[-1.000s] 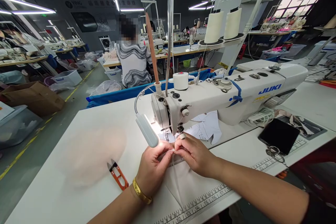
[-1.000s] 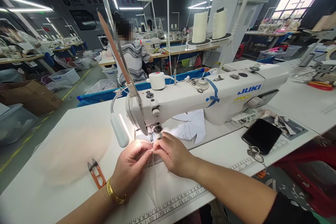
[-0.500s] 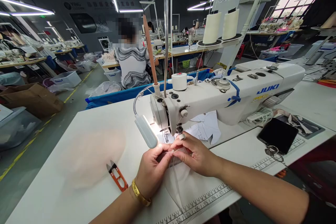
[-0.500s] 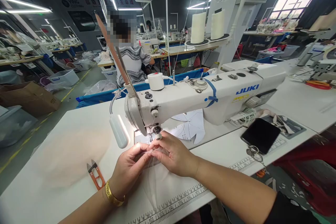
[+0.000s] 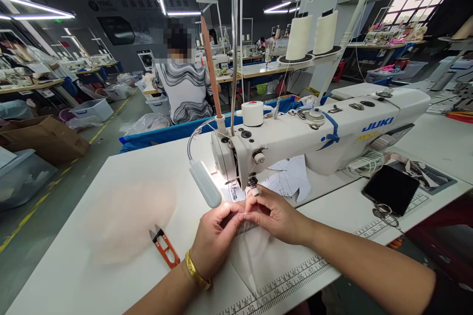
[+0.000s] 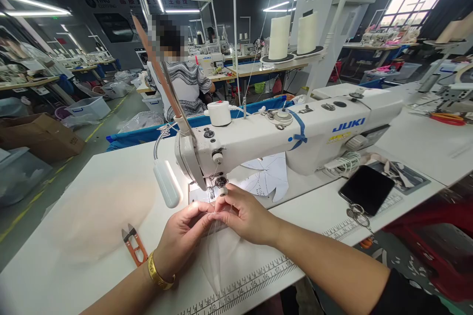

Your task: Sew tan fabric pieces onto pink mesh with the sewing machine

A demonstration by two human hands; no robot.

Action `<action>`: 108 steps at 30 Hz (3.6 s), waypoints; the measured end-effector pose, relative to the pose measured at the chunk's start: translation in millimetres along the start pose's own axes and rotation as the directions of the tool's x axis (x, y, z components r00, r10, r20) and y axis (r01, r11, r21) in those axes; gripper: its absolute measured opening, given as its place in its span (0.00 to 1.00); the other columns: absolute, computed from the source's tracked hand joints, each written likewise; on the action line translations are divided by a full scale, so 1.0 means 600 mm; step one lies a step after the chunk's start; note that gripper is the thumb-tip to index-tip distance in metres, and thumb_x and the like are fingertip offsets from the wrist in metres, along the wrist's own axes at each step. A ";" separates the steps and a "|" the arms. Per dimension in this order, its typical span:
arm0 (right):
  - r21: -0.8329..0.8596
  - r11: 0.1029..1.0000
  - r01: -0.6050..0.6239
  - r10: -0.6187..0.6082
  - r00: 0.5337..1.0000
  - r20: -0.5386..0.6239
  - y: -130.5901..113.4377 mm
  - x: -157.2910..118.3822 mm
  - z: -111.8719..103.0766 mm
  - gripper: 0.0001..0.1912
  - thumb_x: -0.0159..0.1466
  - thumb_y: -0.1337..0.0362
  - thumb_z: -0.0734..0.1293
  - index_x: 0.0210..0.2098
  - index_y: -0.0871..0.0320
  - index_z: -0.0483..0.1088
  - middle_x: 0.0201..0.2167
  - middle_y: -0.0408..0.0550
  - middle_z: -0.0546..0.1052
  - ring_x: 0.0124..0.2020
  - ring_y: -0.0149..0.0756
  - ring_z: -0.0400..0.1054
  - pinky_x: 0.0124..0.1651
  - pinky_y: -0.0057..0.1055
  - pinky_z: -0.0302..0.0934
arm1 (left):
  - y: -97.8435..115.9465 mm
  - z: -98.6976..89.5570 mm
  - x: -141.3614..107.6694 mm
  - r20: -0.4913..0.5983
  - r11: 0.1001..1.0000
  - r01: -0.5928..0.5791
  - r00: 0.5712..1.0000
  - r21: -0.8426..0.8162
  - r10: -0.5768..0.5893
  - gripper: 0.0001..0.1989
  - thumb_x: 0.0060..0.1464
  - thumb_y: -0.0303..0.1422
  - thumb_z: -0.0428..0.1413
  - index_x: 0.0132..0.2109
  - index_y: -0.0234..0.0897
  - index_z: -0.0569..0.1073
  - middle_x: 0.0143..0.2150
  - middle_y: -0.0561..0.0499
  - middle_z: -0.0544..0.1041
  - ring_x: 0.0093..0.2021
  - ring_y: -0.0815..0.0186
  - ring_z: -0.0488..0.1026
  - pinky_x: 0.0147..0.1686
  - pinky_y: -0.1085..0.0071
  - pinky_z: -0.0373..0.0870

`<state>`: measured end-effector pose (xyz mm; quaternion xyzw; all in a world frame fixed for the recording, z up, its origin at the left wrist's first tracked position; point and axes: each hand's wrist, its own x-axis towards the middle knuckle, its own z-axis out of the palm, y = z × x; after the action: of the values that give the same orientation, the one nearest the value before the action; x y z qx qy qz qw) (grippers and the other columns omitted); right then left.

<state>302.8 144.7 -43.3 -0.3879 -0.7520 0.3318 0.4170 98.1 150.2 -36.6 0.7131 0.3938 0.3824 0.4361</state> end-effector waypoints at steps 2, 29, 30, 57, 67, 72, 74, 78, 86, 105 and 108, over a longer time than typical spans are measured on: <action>0.012 1.000 -0.019 0.020 1.000 -0.008 0.001 0.000 0.001 0.08 0.71 0.59 0.70 0.35 0.53 0.73 0.35 0.43 0.71 0.39 0.37 0.65 0.44 0.33 0.62 | 0.002 0.000 0.001 -0.005 1.000 -0.023 1.000 0.007 0.023 0.09 0.64 0.37 0.58 0.40 0.41 0.82 0.37 0.50 0.84 0.37 0.63 0.80 0.40 0.69 0.77; 0.203 0.965 -0.165 0.168 0.986 -0.001 -0.003 0.003 0.001 0.07 0.66 0.64 0.69 0.30 0.54 0.73 0.35 0.44 0.71 0.40 0.37 0.67 0.46 0.34 0.62 | 0.000 0.005 0.001 0.051 0.965 0.253 0.967 -0.072 -0.250 0.16 0.57 0.47 0.60 0.39 0.37 0.73 0.28 0.55 0.66 0.29 0.68 0.60 0.31 0.71 0.61; 0.209 0.962 -0.176 0.179 0.984 0.007 -0.004 0.004 0.000 0.07 0.66 0.63 0.69 0.30 0.54 0.73 0.35 0.44 0.71 0.39 0.36 0.67 0.45 0.33 0.62 | 0.002 0.005 0.001 0.059 0.956 0.278 0.960 -0.096 -0.273 0.16 0.56 0.47 0.61 0.39 0.37 0.73 0.29 0.55 0.67 0.29 0.68 0.61 0.31 0.71 0.62; 0.284 0.905 -0.317 0.266 0.942 0.202 0.005 0.004 -0.009 0.09 0.72 0.59 0.63 0.37 0.55 0.63 0.35 0.41 0.69 0.35 0.34 0.63 0.40 0.32 0.58 | -0.001 0.007 -0.006 0.085 0.927 0.323 0.946 -0.190 -0.313 0.22 0.57 0.52 0.63 0.44 0.37 0.77 0.39 0.47 0.80 0.41 0.59 0.75 0.41 0.68 0.71; 0.126 0.965 -0.228 0.209 0.966 0.150 -0.012 0.005 -0.009 0.06 0.70 0.62 0.63 0.36 0.55 0.66 0.32 0.40 0.69 0.34 0.33 0.62 0.38 0.29 0.56 | 0.004 0.008 -0.002 0.049 0.907 0.376 0.926 -0.191 -0.373 0.21 0.51 0.50 0.66 0.40 0.37 0.76 0.39 0.47 0.81 0.42 0.57 0.76 0.40 0.67 0.71; 0.106 0.973 -0.205 0.189 0.971 0.147 -0.016 0.006 -0.009 0.07 0.70 0.61 0.63 0.35 0.55 0.65 0.31 0.39 0.68 0.32 0.32 0.60 0.37 0.28 0.56 | -0.006 0.006 -0.001 0.071 0.889 0.399 0.916 -0.222 -0.394 0.21 0.49 0.50 0.68 0.39 0.37 0.78 0.36 0.48 0.80 0.38 0.59 0.75 0.36 0.69 0.70; 0.089 0.976 -0.197 0.184 0.973 0.139 -0.016 0.006 -0.009 0.07 0.70 0.62 0.63 0.34 0.55 0.64 0.31 0.39 0.67 0.32 0.31 0.59 0.36 0.28 0.54 | -0.006 0.006 -0.002 0.062 0.896 0.386 0.922 -0.219 -0.382 0.21 0.49 0.50 0.68 0.37 0.37 0.77 0.34 0.49 0.79 0.36 0.61 0.74 0.35 0.70 0.69; 0.072 0.980 -0.183 0.173 0.977 0.127 -0.014 0.006 -0.008 0.06 0.70 0.63 0.63 0.35 0.55 0.64 0.31 0.39 0.67 0.32 0.32 0.59 0.36 0.28 0.54 | -0.003 0.006 -0.002 0.052 0.913 0.359 0.933 -0.195 -0.356 0.20 0.51 0.50 0.67 0.35 0.37 0.76 0.31 0.51 0.77 0.34 0.63 0.71 0.33 0.71 0.66; 0.166 0.952 -0.257 0.227 0.958 0.177 -0.006 0.004 -0.010 0.08 0.72 0.57 0.63 0.41 0.55 0.66 0.38 0.43 0.70 0.37 0.34 0.63 0.41 0.31 0.60 | -0.004 0.000 0.002 0.093 0.929 0.351 0.935 -0.118 -0.342 0.22 0.56 0.53 0.62 0.35 0.37 0.74 0.34 0.51 0.76 0.36 0.63 0.70 0.35 0.70 0.67; 0.219 0.925 -0.310 0.253 0.934 0.253 -0.033 -0.001 -0.022 0.14 0.67 0.54 0.69 0.33 0.55 0.64 0.31 0.40 0.69 0.32 0.32 0.63 0.35 0.28 0.58 | 0.019 -0.002 -0.004 0.192 0.983 0.169 0.965 0.076 -0.181 0.21 0.62 0.52 0.54 0.34 0.38 0.73 0.32 0.50 0.74 0.34 0.62 0.68 0.36 0.68 0.65; 0.361 0.812 -0.458 0.300 0.859 0.416 -0.074 -0.020 -0.039 0.18 0.67 0.48 0.69 0.36 0.54 0.63 0.27 0.38 0.70 0.24 0.29 0.64 0.29 0.27 0.56 | 0.066 -0.006 -0.023 0.339 0.979 0.202 0.920 0.013 -0.194 0.22 0.62 0.53 0.55 0.34 0.38 0.74 0.31 0.51 0.73 0.32 0.64 0.66 0.33 0.69 0.62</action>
<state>314.0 117.3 -0.9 -0.3621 -0.6211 0.6349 0.2827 98.6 126.4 -1.6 0.7198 0.3786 0.2124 0.5417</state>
